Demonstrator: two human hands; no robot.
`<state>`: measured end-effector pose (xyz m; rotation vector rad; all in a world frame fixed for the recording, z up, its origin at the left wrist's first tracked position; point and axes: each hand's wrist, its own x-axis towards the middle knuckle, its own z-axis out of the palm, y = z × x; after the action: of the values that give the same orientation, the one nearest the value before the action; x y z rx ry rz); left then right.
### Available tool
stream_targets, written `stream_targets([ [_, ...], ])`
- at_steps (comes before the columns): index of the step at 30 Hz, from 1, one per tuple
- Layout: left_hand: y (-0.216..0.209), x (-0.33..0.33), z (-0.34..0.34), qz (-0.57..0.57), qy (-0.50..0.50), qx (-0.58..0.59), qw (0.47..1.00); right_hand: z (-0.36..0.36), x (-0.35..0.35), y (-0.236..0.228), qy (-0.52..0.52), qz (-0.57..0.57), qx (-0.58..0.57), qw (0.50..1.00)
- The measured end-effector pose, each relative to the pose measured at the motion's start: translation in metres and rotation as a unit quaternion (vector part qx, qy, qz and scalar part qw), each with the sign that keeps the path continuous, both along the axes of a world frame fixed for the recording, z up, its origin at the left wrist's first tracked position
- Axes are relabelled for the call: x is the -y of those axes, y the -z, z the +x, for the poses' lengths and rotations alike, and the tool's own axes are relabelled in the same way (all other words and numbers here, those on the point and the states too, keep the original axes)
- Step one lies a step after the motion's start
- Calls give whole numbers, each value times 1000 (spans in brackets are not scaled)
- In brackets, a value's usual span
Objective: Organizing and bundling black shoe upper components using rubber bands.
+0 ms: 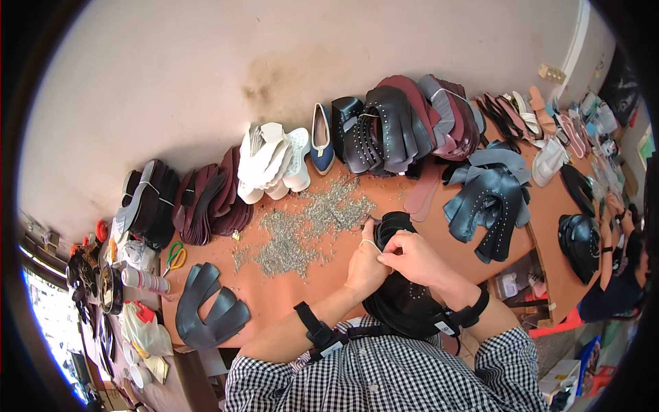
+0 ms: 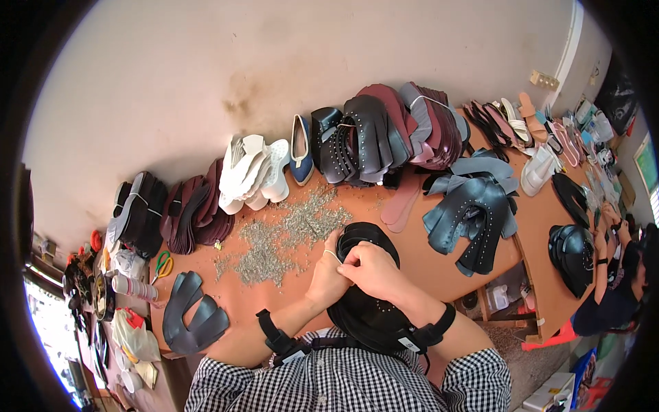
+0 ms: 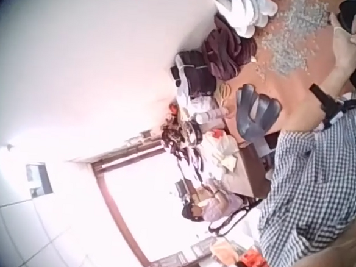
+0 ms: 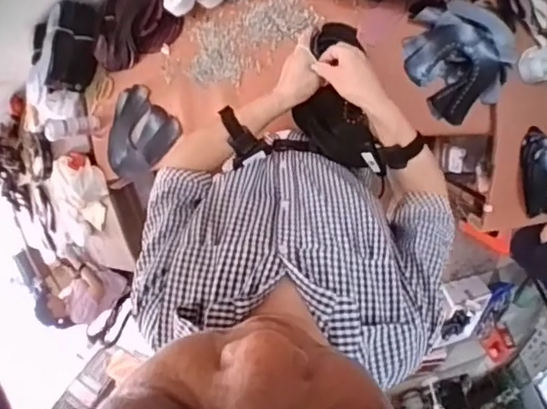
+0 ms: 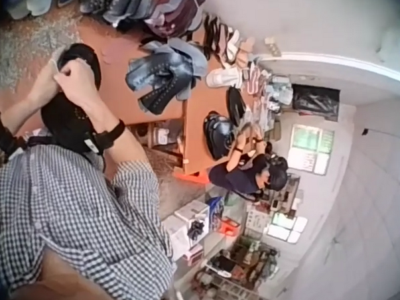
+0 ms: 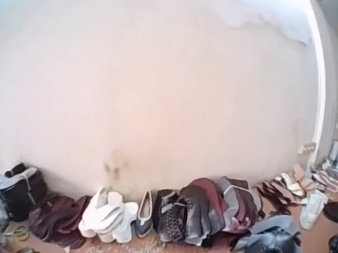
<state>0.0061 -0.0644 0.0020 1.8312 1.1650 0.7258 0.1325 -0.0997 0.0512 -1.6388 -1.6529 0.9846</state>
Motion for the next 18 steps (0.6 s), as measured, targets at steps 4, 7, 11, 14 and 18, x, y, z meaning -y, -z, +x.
stream_targets([
  [4,-2,-6,-3,-31,-39,20,999,-4,-10,13,77,-18,-216,973],
  [7,-4,-12,-7,-96,-40,39,994,7,-14,0,88,-121,-511,847],
  [11,-7,-10,-9,-125,-4,36,991,33,-29,-8,-9,-232,-595,769],
  [14,-15,-7,-8,-118,22,45,992,54,-45,-4,69,-188,-542,816],
  [18,-12,-2,-9,-91,50,103,989,74,-57,36,175,-173,-512,823],
])
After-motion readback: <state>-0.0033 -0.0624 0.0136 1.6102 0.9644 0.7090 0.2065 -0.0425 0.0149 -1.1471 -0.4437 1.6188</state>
